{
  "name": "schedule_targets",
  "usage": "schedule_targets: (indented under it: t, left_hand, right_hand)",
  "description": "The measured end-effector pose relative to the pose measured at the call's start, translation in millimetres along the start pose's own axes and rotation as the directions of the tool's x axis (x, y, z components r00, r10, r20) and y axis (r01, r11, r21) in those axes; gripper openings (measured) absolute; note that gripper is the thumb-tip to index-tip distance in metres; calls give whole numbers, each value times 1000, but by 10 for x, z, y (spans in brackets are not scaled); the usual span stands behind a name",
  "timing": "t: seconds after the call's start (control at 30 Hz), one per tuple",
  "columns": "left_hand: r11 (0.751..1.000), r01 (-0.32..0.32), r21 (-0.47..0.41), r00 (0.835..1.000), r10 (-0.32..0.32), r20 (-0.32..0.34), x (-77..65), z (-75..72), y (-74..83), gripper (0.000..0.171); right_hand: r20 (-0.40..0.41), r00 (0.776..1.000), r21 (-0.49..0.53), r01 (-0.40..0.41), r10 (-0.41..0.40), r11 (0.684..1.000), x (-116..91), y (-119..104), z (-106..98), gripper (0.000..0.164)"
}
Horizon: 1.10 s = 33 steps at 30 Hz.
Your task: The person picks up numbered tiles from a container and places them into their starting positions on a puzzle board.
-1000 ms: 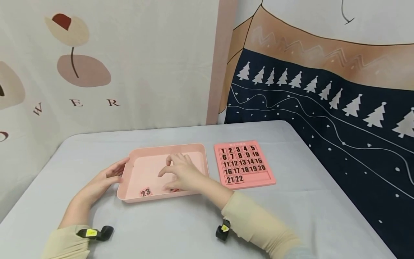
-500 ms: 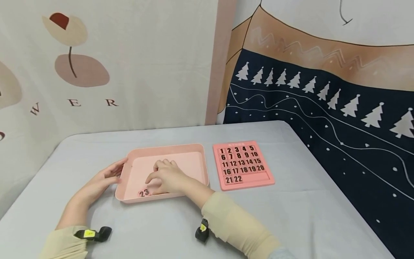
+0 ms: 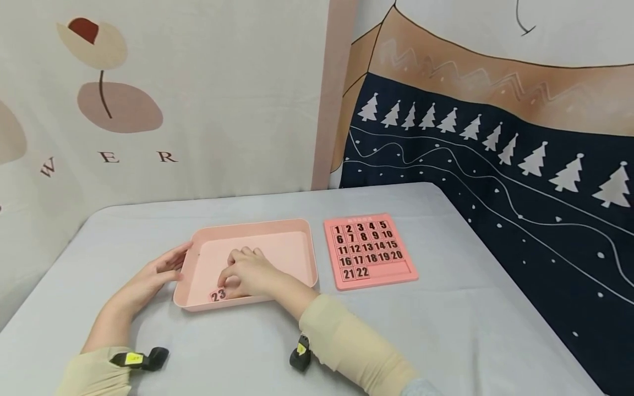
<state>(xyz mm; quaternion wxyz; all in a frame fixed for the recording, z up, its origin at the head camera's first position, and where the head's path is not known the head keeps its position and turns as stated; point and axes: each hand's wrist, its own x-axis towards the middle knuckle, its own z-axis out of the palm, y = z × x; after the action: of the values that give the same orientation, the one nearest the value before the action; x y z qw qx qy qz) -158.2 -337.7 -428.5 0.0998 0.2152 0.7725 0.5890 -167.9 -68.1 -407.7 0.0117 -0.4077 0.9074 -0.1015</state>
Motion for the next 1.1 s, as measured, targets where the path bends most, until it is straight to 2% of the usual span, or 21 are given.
schedule_targets:
  t: [0.2, 0.37, 0.5, 0.97, 1.1]
  left_hand:
    - [1000, 12, 2, 1000, -12, 5, 7, -1, 10, 66]
    - [1000, 19, 0, 1000, -19, 12, 5, -6, 20, 66]
    - [1000, 11, -5, 1000, -11, 13, -1, -11, 19, 66]
    - [1000, 6, -13, 1000, -6, 10, -10, -15, 27, 65]
    - [1000, 5, -10, 1000, -5, 11, -11, -17, 28, 65]
  right_hand:
    - [-49, 999, -17, -9, 8, 1000, -64, 42, -58, 25]
    - [-121, 993, -3, 5, -5, 1000, -192, 105, -117, 32]
    - [-180, 984, 23, 21, -16, 1000, -330, 160, -180, 33]
    - [-300, 953, 51, 60, -42, 997, -834, 401, -435, 33]
    - [-300, 953, 71, 56, -32, 996, -987, 494, -464, 31]
